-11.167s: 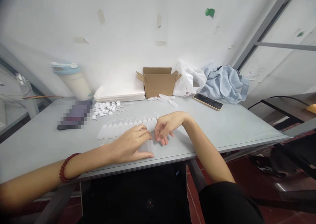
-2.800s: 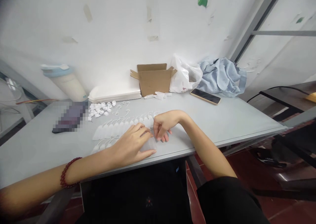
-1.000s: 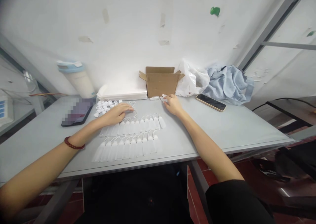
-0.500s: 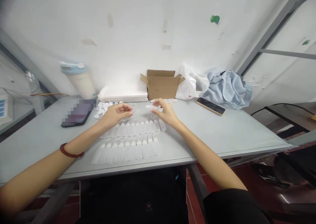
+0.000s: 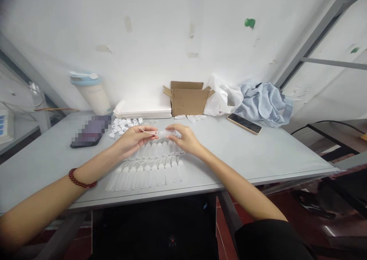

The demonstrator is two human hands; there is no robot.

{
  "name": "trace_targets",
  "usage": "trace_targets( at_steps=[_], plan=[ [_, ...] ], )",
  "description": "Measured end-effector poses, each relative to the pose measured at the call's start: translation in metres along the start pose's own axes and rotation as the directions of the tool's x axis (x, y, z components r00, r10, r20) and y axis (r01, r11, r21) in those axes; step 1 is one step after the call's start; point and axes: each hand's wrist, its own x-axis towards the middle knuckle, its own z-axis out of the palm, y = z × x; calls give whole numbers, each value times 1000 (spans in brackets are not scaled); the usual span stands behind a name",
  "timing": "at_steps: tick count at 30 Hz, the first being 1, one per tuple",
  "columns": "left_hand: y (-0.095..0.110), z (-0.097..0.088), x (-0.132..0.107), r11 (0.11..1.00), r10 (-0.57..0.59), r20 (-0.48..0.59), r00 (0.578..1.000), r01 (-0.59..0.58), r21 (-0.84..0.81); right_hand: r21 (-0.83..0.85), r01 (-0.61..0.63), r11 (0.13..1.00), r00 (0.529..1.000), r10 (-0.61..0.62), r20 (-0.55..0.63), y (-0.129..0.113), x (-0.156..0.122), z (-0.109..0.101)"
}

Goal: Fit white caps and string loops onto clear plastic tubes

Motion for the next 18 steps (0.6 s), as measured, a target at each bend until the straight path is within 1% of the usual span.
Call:
trace_targets(
  at_steps=[4, 9, 12, 15, 18],
  plan=[
    [-2, 0, 0, 1000, 11, 1, 1000, -11, -11, 44, -8, 999, 1000, 7, 13, -2, -2, 4],
    [-3, 0, -1, 1000, 7, -24, 1000, -8, -8, 86, 37, 996, 999, -34, -33, -3, -3, 7],
    [-3, 1, -1, 1000, 5, -30, 1000, -6, -22, 133, 15, 991, 1000, -13, -15, -3, -3, 8],
    [-3, 3, -2, 999, 27, -46, 999, -29, -35, 177, -4, 984, 1000, 4, 3, -3, -4, 8],
    [-4, 3, -3, 999, 36, -46, 998, -36, -6, 198, -16, 980, 1000, 14, 13, -2, -4, 9]
  ],
)
